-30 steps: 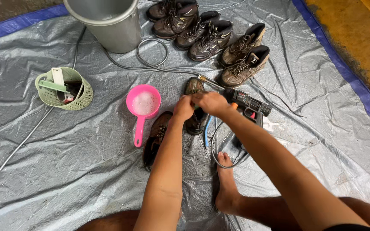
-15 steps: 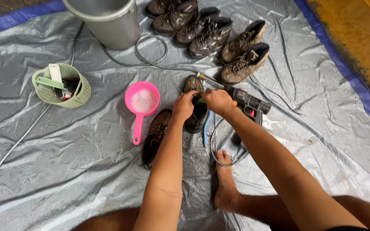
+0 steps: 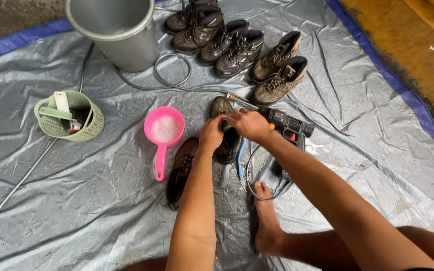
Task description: The person scrubs a brown hiking boot with a blue brush and a green brush, using soapy water from a pink scoop. They clean the interior, laces, and exterior of the boot while sitting on a tarp with other shoes nearby.
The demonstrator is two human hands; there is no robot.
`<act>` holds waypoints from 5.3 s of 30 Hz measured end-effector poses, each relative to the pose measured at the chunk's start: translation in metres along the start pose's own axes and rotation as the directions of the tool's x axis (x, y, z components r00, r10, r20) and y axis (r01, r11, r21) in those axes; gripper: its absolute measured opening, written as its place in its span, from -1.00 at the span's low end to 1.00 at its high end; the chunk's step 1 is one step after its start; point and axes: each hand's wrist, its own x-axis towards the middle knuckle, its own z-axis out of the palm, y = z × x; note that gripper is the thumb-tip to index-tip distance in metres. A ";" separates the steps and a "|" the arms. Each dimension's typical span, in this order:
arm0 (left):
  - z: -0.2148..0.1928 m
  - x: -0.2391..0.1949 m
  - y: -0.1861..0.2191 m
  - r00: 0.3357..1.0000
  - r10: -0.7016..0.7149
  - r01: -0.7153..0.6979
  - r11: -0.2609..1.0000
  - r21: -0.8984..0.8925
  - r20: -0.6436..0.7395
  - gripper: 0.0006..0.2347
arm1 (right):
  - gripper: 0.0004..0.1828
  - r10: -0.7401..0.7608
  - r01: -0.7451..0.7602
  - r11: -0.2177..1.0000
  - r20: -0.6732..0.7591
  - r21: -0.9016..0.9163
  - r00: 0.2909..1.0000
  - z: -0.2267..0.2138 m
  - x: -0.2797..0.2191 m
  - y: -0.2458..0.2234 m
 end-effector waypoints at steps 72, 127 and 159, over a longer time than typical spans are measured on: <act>0.019 -0.044 0.025 0.995 -0.095 0.090 0.953 0.288 0.001 -0.95 | -0.68 0.556 -0.840 0.496 0.661 0.222 0.503 0.027 -0.038 -0.013; 0.037 -0.014 0.010 0.770 -0.595 0.474 0.291 -0.831 0.231 -0.51 | -0.48 0.488 -0.514 0.333 0.322 0.791 0.811 -0.053 0.024 -0.070; -0.001 -0.056 0.075 0.787 -0.562 -0.198 -0.622 -0.758 0.256 0.10 | -0.42 0.518 -0.485 0.659 0.120 0.575 0.847 -0.028 -0.115 -0.087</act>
